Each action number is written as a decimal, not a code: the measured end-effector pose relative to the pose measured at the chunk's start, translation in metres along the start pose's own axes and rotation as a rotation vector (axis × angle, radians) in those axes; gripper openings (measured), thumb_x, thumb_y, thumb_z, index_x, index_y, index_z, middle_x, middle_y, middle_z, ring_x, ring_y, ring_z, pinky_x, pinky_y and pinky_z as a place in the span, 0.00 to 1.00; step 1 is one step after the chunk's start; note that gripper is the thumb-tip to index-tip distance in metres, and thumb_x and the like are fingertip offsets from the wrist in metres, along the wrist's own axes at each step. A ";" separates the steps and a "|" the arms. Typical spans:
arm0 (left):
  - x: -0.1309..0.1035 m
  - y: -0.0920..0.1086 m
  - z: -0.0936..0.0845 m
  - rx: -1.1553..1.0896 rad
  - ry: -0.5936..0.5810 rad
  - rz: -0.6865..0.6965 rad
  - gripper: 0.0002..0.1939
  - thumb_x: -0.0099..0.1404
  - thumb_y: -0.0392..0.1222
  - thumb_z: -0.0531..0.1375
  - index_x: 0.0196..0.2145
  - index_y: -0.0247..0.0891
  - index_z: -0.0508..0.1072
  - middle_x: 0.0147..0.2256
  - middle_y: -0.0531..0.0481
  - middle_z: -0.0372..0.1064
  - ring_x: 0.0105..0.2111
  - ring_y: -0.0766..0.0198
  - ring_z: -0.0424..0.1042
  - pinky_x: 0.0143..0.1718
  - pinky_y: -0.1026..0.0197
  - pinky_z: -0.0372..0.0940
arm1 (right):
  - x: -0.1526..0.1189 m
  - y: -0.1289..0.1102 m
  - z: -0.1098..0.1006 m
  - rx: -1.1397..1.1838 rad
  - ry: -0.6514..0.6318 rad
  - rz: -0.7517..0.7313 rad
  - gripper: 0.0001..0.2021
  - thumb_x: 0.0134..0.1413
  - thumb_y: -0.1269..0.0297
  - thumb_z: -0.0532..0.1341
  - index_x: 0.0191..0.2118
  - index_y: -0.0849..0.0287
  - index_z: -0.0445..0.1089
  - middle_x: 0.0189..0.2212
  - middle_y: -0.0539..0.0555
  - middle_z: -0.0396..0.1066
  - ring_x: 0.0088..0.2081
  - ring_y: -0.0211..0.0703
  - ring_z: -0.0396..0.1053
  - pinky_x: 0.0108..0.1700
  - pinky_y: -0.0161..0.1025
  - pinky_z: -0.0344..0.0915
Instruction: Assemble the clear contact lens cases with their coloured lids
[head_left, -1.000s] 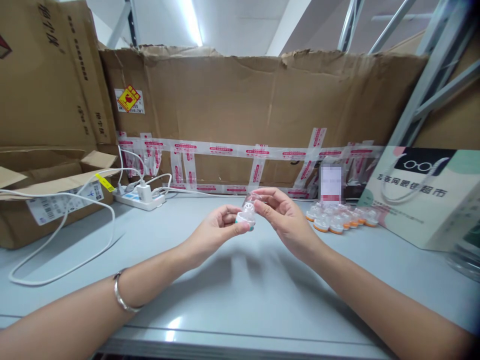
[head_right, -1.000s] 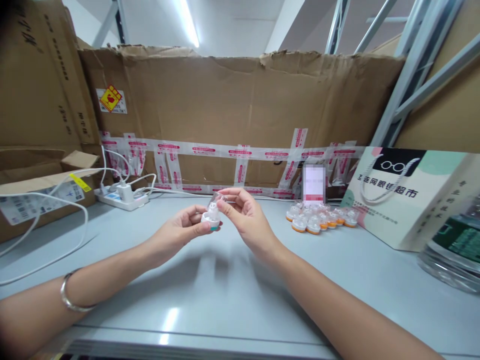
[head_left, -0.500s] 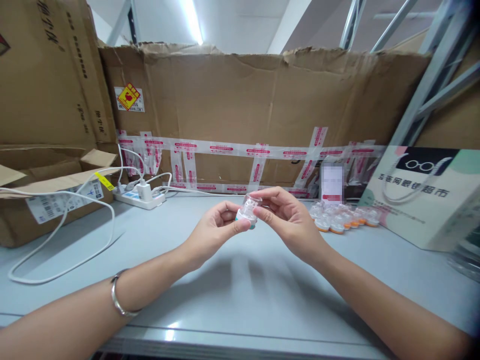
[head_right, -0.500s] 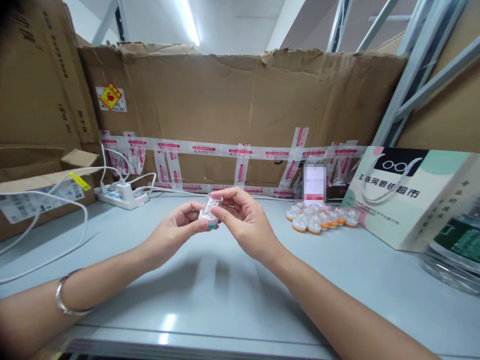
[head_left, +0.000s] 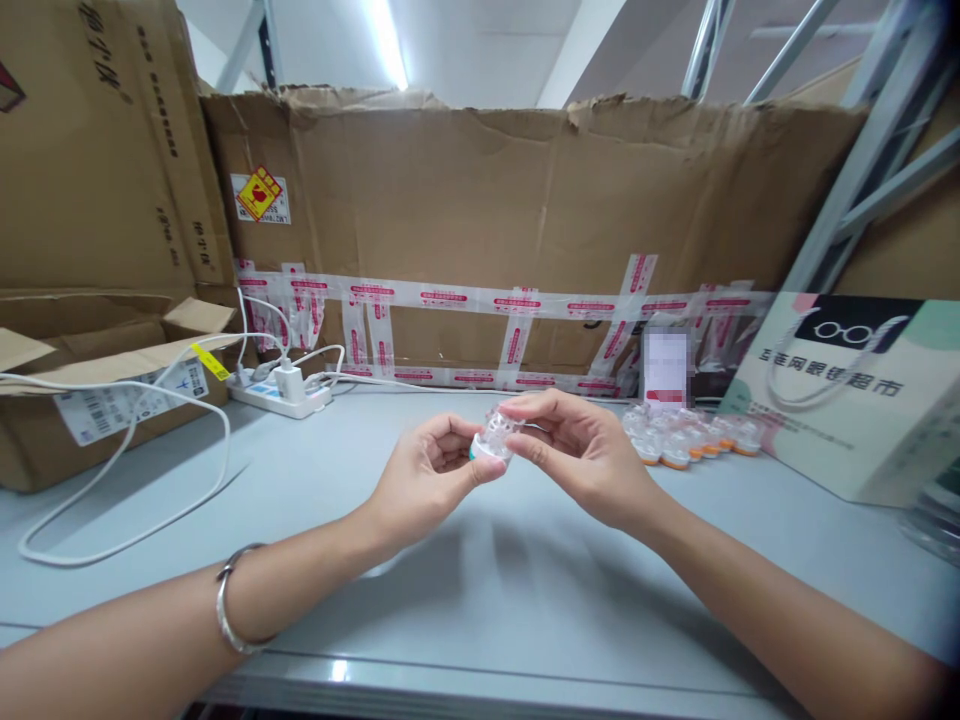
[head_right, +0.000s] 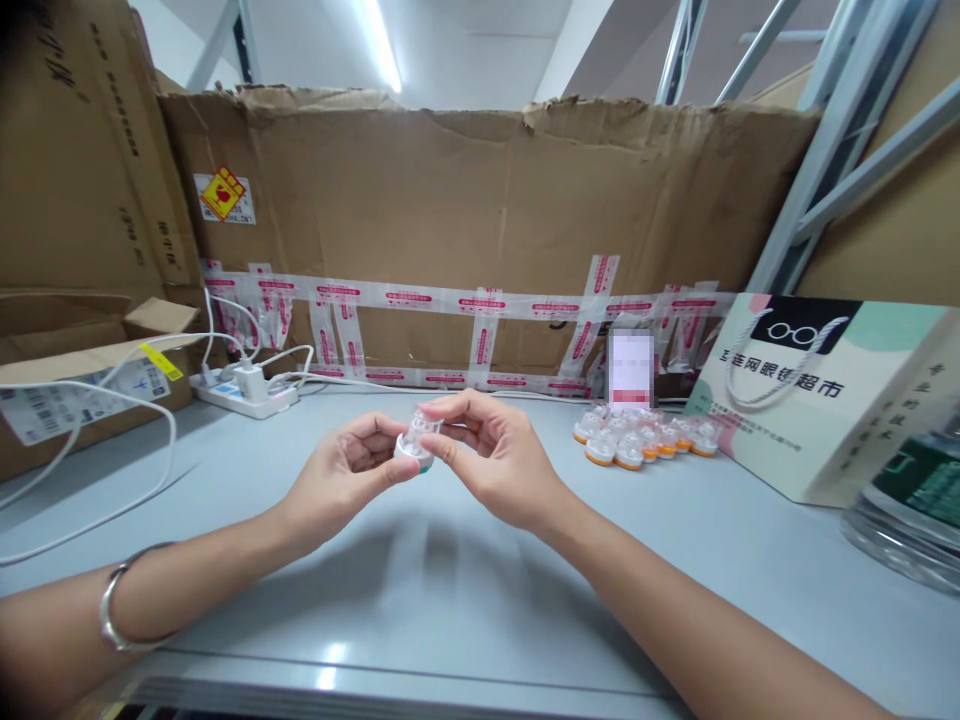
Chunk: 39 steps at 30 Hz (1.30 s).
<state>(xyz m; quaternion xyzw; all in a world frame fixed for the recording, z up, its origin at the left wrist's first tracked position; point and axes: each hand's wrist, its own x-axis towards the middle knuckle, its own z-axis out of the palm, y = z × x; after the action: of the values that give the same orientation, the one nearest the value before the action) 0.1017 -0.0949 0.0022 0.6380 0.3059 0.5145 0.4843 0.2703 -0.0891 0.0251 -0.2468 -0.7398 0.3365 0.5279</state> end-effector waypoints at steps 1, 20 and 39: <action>0.000 0.000 0.000 -0.016 -0.017 -0.009 0.12 0.52 0.42 0.64 0.32 0.35 0.67 0.29 0.51 0.70 0.30 0.66 0.69 0.34 0.63 0.63 | 0.000 0.000 -0.001 -0.002 -0.023 -0.004 0.06 0.46 0.67 0.63 0.34 0.55 0.69 0.36 0.52 0.71 0.38 0.41 0.70 0.42 0.42 0.70; 0.012 -0.008 -0.009 -0.575 -0.330 -0.192 0.10 0.61 0.40 0.58 0.38 0.30 0.72 0.37 0.44 0.71 0.39 0.65 0.70 0.47 0.63 0.59 | 0.009 -0.001 0.007 0.277 0.046 0.190 0.07 0.50 0.60 0.60 0.34 0.56 0.69 0.31 0.50 0.69 0.30 0.35 0.65 0.27 0.33 0.62; 0.014 -0.004 -0.008 -0.583 -0.396 -0.118 0.11 0.63 0.37 0.56 0.42 0.32 0.72 0.38 0.45 0.71 0.41 0.66 0.69 0.47 0.65 0.60 | 0.007 -0.001 0.001 0.291 0.031 0.101 0.05 0.47 0.66 0.64 0.32 0.56 0.69 0.36 0.52 0.73 0.34 0.38 0.70 0.28 0.35 0.66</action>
<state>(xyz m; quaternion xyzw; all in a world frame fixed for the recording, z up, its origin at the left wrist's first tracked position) 0.0982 -0.0785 0.0033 0.5415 0.0826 0.4179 0.7248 0.2668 -0.0850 0.0302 -0.2095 -0.6616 0.4625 0.5518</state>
